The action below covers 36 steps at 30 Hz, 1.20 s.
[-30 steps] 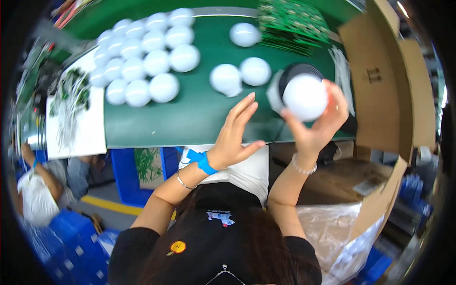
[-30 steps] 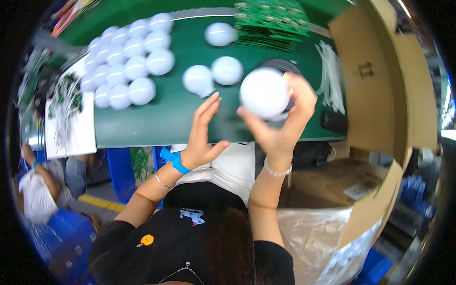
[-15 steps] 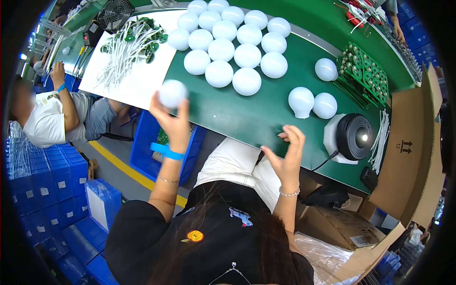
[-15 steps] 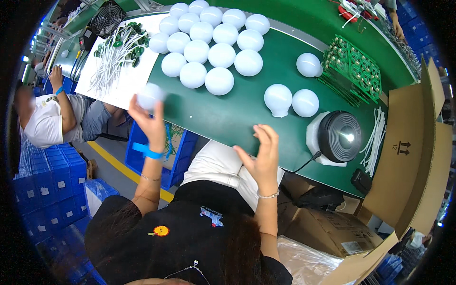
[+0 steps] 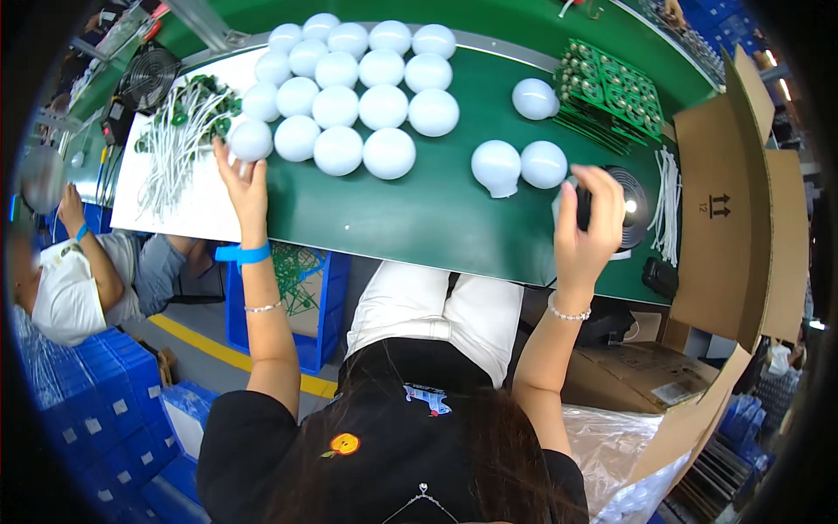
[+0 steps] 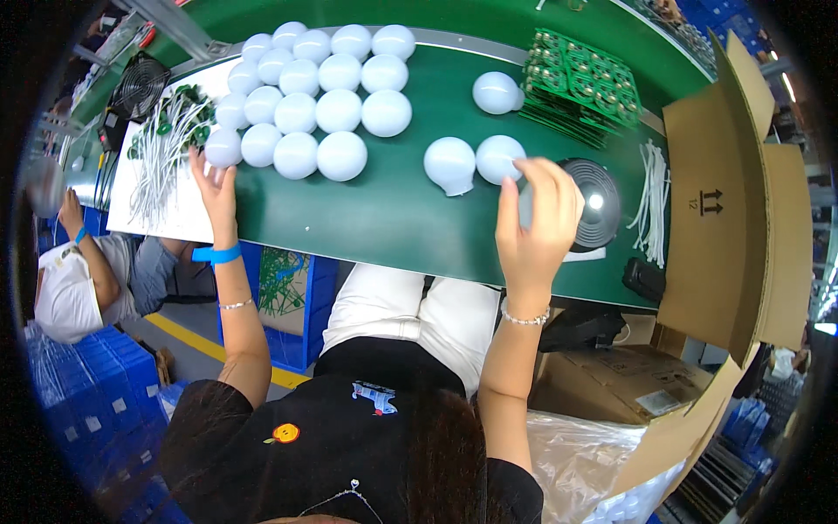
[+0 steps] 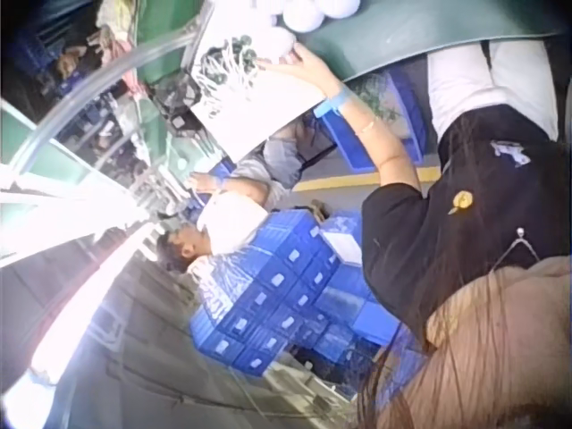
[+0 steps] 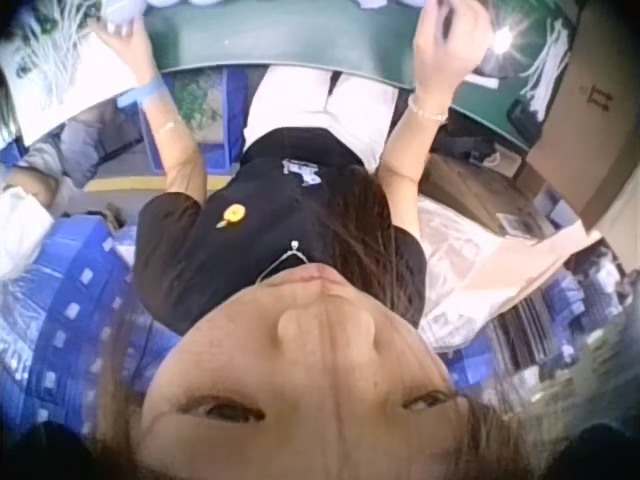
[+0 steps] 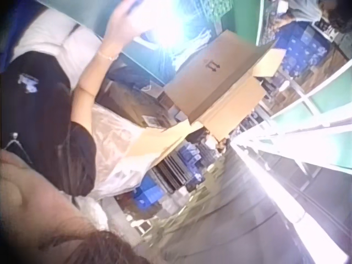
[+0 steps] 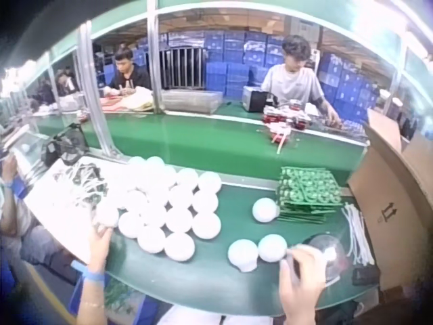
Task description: Testing LED light bulb globes on a powered test fixture and organizing circuit board components on an assembly line.
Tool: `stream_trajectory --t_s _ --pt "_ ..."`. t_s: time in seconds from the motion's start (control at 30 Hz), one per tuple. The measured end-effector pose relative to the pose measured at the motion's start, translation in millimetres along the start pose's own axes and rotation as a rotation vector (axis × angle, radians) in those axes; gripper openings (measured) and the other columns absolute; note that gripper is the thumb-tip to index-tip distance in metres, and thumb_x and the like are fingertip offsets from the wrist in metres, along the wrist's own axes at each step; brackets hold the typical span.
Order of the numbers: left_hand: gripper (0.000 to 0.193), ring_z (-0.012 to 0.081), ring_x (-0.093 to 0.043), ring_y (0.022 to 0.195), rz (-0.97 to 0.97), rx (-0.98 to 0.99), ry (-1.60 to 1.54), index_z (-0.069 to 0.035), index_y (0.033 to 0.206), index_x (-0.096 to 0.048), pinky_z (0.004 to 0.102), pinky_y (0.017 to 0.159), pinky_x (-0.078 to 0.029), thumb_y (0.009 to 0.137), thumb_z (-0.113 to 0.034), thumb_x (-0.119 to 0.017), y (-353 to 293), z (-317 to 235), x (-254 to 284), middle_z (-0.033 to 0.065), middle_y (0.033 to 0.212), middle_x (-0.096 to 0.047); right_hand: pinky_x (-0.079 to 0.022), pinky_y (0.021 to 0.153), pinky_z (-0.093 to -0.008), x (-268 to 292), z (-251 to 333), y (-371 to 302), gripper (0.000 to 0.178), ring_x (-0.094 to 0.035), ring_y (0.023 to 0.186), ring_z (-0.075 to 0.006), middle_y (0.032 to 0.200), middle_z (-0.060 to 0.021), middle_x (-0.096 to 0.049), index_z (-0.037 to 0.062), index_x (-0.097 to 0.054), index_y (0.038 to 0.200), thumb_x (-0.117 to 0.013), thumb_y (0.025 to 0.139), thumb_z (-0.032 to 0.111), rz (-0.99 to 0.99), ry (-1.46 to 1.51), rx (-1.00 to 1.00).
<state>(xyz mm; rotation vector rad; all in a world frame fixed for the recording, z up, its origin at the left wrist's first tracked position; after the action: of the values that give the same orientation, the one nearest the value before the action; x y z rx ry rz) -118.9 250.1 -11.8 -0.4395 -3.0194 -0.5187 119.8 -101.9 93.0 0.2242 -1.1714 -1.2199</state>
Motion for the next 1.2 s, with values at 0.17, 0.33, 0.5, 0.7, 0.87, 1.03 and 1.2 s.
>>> stream_trajectory --t_s 0.17,0.33,0.5,0.7,0.87,1.03,1.2 --pt "0.063 0.0306 -0.033 0.125 -0.228 -0.35 0.252 0.002 0.137 -0.021 0.0422 0.1 -0.033 0.081 0.003 -0.05 -44.1 -50.8 -3.4 0.0167 0.141 -0.025 -0.037 0.095 -0.0412 8.5 0.0 25.8 0.022 -0.057 0.091 -0.0234 0.095 -0.0079 -0.061 0.0043 -0.059 0.101 -0.059 0.079 0.004 -0.064 -0.277 0.078" --pt "0.06 0.0325 -0.04 0.12 -0.029 -0.54 0.153 0.001 0.131 -0.027 0.0427 0.096 -0.037 0.078 -0.003 -0.054 -102.7 -82.7 -55.1 0.0212 0.137 -0.029 -0.024 0.103 -0.0548 -5.4 -2.6 20.6 0.05 -0.051 0.109 -0.0261 0.11 -0.0106 -0.058 0.0029 -0.052 0.115 -0.071 0.069 0.013 0.287 -0.526 0.063" --pt "0.046 0.0342 -0.04 0.12 0.338 -0.593 0.159 -0.001 0.12 -0.042 0.0416 0.101 -0.033 0.076 -0.002 -0.054 -145.0 -100.9 -112.7 0.021 0.131 -0.036 -0.015 0.105 -0.0588 -35.7 -4.3 14.1 0.053 -0.045 0.12 -0.0257 0.113 -0.0056 -0.057 0.0063 -0.054 0.113 -0.075 0.066 0.017 0.481 -0.617 0.081" --pt "0.069 0.0409 -0.032 0.124 0.646 -0.486 0.243 -0.003 0.134 -0.034 0.0459 0.1 -0.031 0.073 -0.009 -0.067 -148.2 -113.8 -182.8 0.0233 0.14 -0.028 -0.014 0.099 -0.0652 -13.0 -4.3 10.8 0.051 -0.047 0.116 -0.0239 0.11 -0.0037 -0.055 0.0125 -0.052 0.116 -0.072 0.069 0.02 0.296 -0.424 0.087" --pt "0.064 0.0422 -0.035 0.122 0.68 -0.57 0.368 -0.003 0.131 -0.038 0.0464 0.099 -0.032 0.076 -0.019 -0.067 -134.3 -116.3 -224.8 0.0237 0.136 -0.032 -0.029 0.101 -0.0507 -39.3 -11.6 20.8 0.055 -0.052 0.11 -0.0294 0.111 -0.0154 -0.058 -0.0005 -0.049 0.118 -0.069 0.074 0.024 0.352 -0.6 0.086" --pt "0.048 0.0381 -0.044 0.113 0.737 -0.537 0.364 -0.005 0.119 -0.047 0.044 0.093 -0.037 0.076 -0.015 -0.066 -134.5 -114.2 -232.8 0.0201 0.124 -0.045 -0.053 0.063 -0.0353 -87.0 -28.9 34.2 0.043 -0.065 0.079 -0.0303 0.09 -0.0209 -0.061 -0.004 -0.052 0.094 -0.069 0.074 0.03 0.583 -0.556 -0.285" --pt "0.046 0.0379 -0.045 0.108 0.717 -0.477 0.262 -0.005 0.113 -0.049 0.0431 0.091 -0.038 0.072 -0.009 -0.068 -140.4 -109.1 -219.6 0.0182 0.119 -0.046 -0.05 0.075 -0.0365 -65.3 -13.2 16.2 0.053 -0.06 0.092 -0.0314 0.105 -0.0202 -0.056 -0.005 -0.05 0.107 -0.075 0.069 0.022 0.387 -0.248 -0.26"
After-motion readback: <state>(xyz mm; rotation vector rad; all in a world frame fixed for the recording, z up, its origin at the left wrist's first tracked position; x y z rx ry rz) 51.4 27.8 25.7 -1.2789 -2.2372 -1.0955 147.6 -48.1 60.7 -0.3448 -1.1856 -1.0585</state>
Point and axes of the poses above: each hand's wrist, its own y-axis towards the middle knuckle, its own x-axis out of the back of the hand, z = x × y, the point moved 5 cm from there along y, towards the middle knuckle
